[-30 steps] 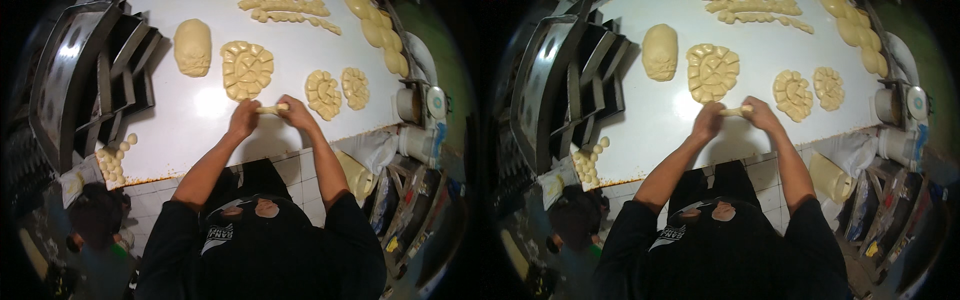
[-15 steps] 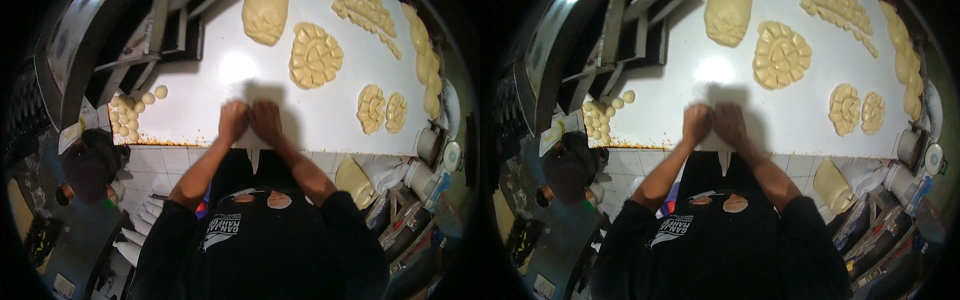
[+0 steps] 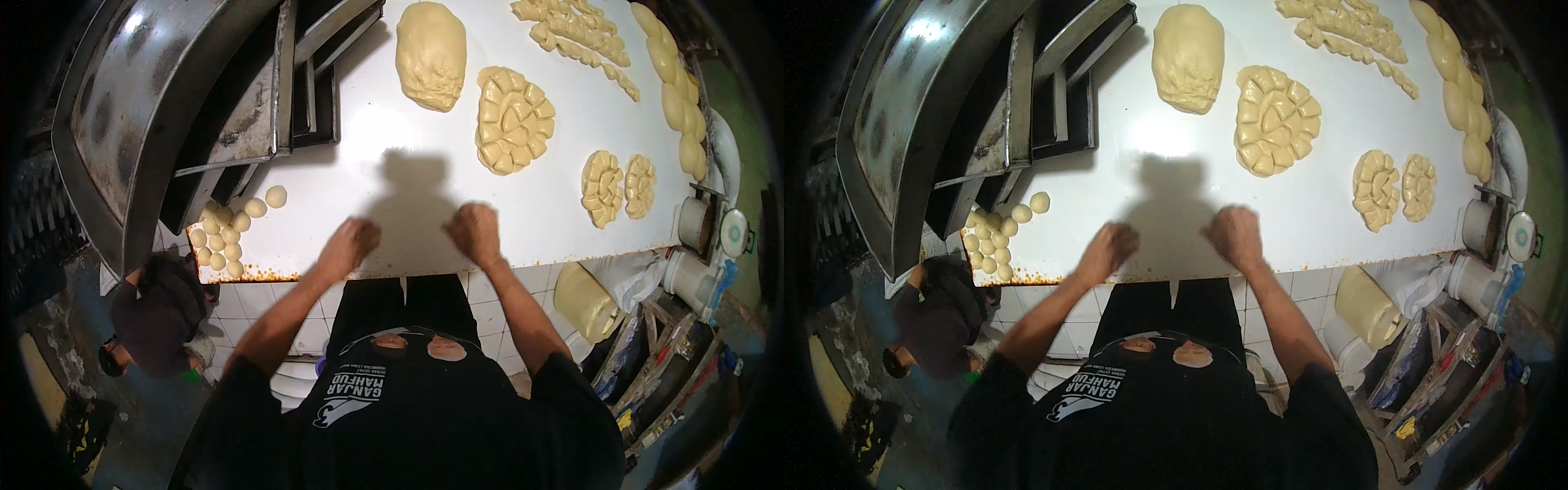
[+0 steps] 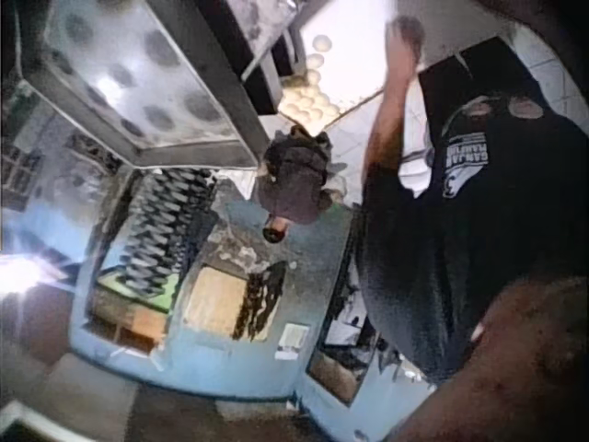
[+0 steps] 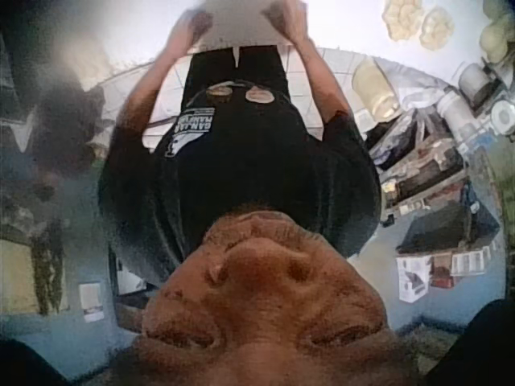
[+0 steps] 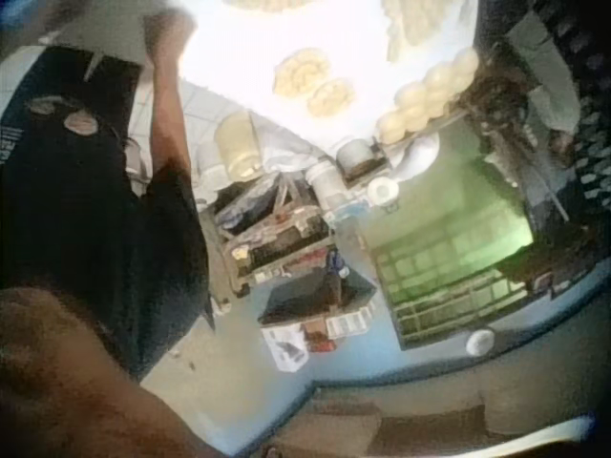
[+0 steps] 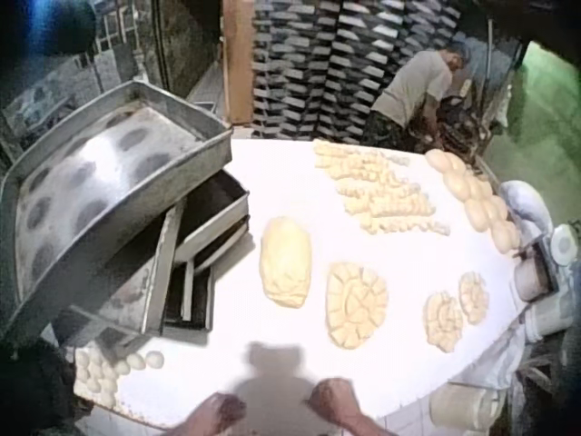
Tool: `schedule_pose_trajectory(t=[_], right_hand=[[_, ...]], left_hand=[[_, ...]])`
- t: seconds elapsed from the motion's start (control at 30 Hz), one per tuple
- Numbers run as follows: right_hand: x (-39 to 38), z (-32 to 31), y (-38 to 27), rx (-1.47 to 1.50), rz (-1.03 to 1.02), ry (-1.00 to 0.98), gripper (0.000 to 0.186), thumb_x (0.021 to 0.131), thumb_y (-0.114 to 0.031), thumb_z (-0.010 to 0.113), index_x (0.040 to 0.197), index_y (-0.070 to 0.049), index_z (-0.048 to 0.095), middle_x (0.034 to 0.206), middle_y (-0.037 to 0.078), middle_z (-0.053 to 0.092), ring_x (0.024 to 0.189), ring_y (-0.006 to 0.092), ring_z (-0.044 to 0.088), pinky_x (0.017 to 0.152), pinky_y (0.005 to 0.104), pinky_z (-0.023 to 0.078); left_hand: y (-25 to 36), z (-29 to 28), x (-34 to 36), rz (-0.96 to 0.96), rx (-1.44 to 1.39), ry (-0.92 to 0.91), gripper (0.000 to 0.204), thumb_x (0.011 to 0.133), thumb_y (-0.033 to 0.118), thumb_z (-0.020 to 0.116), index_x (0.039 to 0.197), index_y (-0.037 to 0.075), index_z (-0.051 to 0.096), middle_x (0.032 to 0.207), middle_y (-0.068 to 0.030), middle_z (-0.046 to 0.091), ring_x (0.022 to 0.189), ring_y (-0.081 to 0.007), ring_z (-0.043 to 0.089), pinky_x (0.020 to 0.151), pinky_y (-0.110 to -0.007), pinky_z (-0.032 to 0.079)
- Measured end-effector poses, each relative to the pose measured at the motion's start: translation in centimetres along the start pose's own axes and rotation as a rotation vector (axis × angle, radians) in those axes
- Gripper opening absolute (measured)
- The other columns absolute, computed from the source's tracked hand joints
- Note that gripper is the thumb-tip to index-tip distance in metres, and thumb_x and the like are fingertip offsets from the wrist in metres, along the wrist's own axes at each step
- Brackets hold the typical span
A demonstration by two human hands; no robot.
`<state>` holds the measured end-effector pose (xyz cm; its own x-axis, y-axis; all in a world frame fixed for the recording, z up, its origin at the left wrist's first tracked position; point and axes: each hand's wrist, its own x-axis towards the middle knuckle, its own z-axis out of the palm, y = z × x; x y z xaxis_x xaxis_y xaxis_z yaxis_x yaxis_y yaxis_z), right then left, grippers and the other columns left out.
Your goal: The person moves a stack of metal trays and then uses both hands to roll portions of dough into small, round balls on a white table.
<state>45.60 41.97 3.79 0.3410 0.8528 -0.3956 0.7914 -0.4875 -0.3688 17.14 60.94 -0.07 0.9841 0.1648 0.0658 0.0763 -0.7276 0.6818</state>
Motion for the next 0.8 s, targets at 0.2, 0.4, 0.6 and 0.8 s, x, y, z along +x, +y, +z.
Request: schedule_pose_trajectory(t=[0.2, 0.4, 0.6, 0.8], right_hand=[[2.9, 1.1, -5.5, 0.144, 0.104, 0.468, 0.031, 0.083, -0.026, 0.085, 0.096, -0.006, 0.064, 0.101, 0.014, 0.061, 0.104, 0.0368, 0.055, 0.090, 0.0516, 0.041], [-4.0, 2.7, -1.3, 0.384, 0.059, 0.292, 0.022, 0.091, -0.024, 0.075, 0.088, -0.005, 0.066, 0.104, 0.015, 0.064, 0.102, 0.0338, 0.063, 0.085, 0.0484, 0.051], [5.3, -3.0, -3.6, -0.064, -0.252, -0.296, 0.028, 0.095, -0.033, 0.068, 0.087, -0.006, 0.072, 0.102, 0.012, 0.068, 0.103, 0.0329, 0.064, 0.090, 0.0495, 0.050], [0.1, 4.4, -6.4, 0.217, -0.149, -0.011, 0.031, 0.087, -0.024, 0.080, 0.104, -0.003, 0.065, 0.106, 0.021, 0.061, 0.101, 0.0434, 0.056, 0.091, 0.0555, 0.044]], left_hand=[[-2.8, -8.2, 23.6, -0.046, 0.047, 0.627, 0.020, 0.098, 0.018, 0.067, 0.107, 0.000, 0.066, 0.104, -0.0201, 0.065, 0.096, -0.0372, 0.063, 0.084, -0.046, 0.053], [-0.5, 0.5, 8.5, 0.107, 0.373, 0.251, 0.019, 0.099, 0.026, 0.066, 0.100, 0.007, 0.070, 0.098, -0.0128, 0.070, 0.090, -0.0305, 0.069, 0.079, -0.042, 0.058], [0.2, -4.3, 2.8, -0.124, 0.313, 0.131, 0.043, 0.086, 0.044, 0.078, 0.102, 0.005, 0.071, 0.100, -0.0141, 0.066, 0.095, -0.0335, 0.062, 0.083, -0.050, 0.047], [5.4, 2.9, -1.7, -0.058, 0.175, 0.190, 0.013, 0.087, 0.021, 0.071, 0.092, 0.010, 0.070, 0.095, -0.0105, 0.064, 0.094, -0.0295, 0.063, 0.085, -0.046, 0.052]])
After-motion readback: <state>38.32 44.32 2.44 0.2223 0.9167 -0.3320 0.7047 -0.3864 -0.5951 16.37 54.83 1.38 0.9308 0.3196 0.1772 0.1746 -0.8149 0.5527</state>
